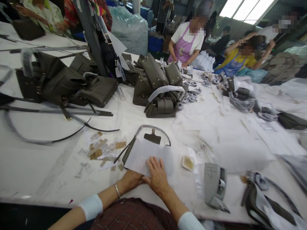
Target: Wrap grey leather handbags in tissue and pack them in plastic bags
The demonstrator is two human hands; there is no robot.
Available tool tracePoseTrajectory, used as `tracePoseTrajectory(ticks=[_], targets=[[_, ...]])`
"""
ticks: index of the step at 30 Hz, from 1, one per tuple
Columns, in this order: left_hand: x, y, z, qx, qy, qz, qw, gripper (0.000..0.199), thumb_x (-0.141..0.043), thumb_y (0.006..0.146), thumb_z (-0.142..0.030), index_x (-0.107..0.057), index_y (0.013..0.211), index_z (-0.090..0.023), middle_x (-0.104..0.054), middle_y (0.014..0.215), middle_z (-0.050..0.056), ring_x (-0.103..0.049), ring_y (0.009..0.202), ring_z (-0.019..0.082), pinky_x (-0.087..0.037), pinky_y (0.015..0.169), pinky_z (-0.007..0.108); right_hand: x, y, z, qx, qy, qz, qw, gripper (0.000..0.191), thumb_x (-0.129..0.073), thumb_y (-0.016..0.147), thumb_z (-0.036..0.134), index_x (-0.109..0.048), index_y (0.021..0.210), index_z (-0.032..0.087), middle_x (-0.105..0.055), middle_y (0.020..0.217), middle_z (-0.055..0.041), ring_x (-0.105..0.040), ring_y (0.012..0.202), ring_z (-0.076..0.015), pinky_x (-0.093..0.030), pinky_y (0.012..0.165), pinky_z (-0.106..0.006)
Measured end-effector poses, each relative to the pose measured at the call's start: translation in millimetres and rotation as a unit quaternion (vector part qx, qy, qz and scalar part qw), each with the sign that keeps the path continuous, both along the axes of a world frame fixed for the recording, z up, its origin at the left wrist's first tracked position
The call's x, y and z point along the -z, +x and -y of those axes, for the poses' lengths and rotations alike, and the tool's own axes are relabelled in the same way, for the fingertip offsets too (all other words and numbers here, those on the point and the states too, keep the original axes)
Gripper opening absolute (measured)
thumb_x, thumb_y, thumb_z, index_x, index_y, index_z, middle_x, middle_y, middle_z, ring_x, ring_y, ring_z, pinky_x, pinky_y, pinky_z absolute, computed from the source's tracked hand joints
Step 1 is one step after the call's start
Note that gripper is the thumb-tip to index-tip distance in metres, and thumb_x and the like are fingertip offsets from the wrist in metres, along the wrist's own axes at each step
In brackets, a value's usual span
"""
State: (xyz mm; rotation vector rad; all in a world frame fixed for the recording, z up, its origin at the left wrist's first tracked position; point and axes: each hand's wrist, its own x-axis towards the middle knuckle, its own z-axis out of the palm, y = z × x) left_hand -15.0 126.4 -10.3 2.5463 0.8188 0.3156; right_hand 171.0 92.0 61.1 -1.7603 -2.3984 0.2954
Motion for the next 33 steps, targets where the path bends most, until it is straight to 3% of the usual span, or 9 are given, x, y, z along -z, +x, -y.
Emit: tracePoseTrajectory(ticks=[3, 7, 12, 18, 22, 27, 30, 33], targets=[[-3.4, -1.9, -0.4, 0.003, -0.006, -0.003, 1.0, 0.076, -0.062, 0.087, -0.051, -0.032, 0.148, -0.018, -0.04, 0.15, 0.015, -0.037, 0.139, 0.03, -0.029, 0.115, 0.048, 11.3, 13.2, 8.1, -0.023, 0.013, 0.025, 0.999, 0.067, -0.059, 0.083, 0.018, -0.038, 0.148, 0.019, -0.046, 0.148, -0.013, -0.04, 0.137, -0.029, -0.022, 0.117, -0.051], [-9.8, -1.3, 0.0, 0.0, -0.009, -0.021, 1.0, 0.076, -0.072, 0.081, -0.043, -0.036, 0.146, -0.025, -0.044, 0.148, 0.013, -0.039, 0.138, 0.032, -0.034, 0.111, 0.048, 11.8, 12.7, -7.0, -0.026, 0.05, 0.011, 0.998, 0.065, -0.04, 0.084, 0.003, -0.04, 0.147, 0.02, -0.052, 0.143, -0.0085, -0.043, 0.136, -0.0226, -0.027, 0.117, -0.047], [-15.1, -0.2, -0.9, -0.004, -0.025, -0.037, 0.999, 0.071, -0.075, 0.079, -0.041, -0.043, 0.14, -0.027, -0.052, 0.139, 0.013, -0.048, 0.129, 0.032, -0.04, 0.105, 0.049, 5.4, 3.3, -26.1, -0.036, 0.031, 0.011, 0.999, 0.06, -0.042, 0.085, 0.005, -0.046, 0.143, 0.02, -0.051, 0.145, -0.0072, -0.039, 0.138, -0.0249, -0.024, 0.117, -0.051], [-10.7, -0.8, -0.4, 0.003, -0.032, -0.003, 0.999, 0.065, -0.074, 0.081, -0.039, -0.045, 0.138, -0.029, -0.044, 0.148, 0.01, -0.041, 0.136, 0.031, -0.033, 0.111, 0.048, 19.8, 5.0, -12.1, -0.023, 0.005, 0.047, 0.999, 0.062, -0.042, 0.084, 0.002, -0.045, 0.143, 0.021, -0.048, 0.147, -0.0071, -0.041, 0.137, -0.0257, -0.026, 0.116, -0.051], [-13.8, -1.2, -1.4, 0.005, -0.042, -0.007, 0.999, 0.051, -0.071, 0.083, -0.036, -0.052, 0.129, -0.024, -0.054, 0.138, 0.012, -0.049, 0.128, 0.031, -0.039, 0.105, 0.047, 21.2, 5.3, -8.2, -0.033, 0.019, 0.051, 0.998, 0.056, -0.048, 0.092, 0.015, -0.04, 0.147, 0.02, -0.044, 0.15, -0.0085, -0.039, 0.139, -0.0266, -0.026, 0.116, -0.05], [-38.2, -18.1, 8.0, 0.027, -0.012, -0.006, 1.0, 0.034, -0.06, 0.089, -0.019, -0.053, 0.122, -0.015, -0.063, 0.118, 0.013, -0.057, 0.114, 0.027, -0.047, 0.096, 0.041, 20.2, 7.7, -7.5, -0.05, 0.04, 0.042, 0.997, 0.065, -0.056, 0.093, 0.04, -0.033, 0.149, 0.017, -0.04, 0.152, -0.012, -0.034, 0.141, -0.0279, -0.025, 0.116, -0.05], [-64.4, -26.0, 12.9, 0.075, 0.007, 0.03, 0.997, 0.022, -0.043, 0.095, -0.014, -0.057, 0.113, -0.015, -0.065, 0.103, 0.01, -0.061, 0.102, 0.022, -0.049, 0.09, 0.035, 21.5, 10.6, -6.3, -0.071, 0.037, 0.04, 0.996, 0.069, -0.058, 0.092, 0.041, -0.031, 0.151, 0.017, -0.038, 0.153, -0.0127, -0.032, 0.142, -0.0282, -0.022, 0.117, -0.05], [-85.6, -18.1, 1.0, 0.099, -0.007, 0.062, 0.993, 0.022, -0.038, 0.098, -0.017, -0.059, 0.107, -0.018, -0.064, 0.098, 0.007, -0.061, 0.098, 0.019, -0.048, 0.088, 0.033, 21.0, 12.4, -5.2, -0.074, 0.025, 0.038, 0.996, 0.067, -0.056, 0.092, 0.039, -0.031, 0.151, 0.017, -0.035, 0.154, -0.0122, -0.03, 0.143, -0.028, -0.02, 0.118, -0.05]])
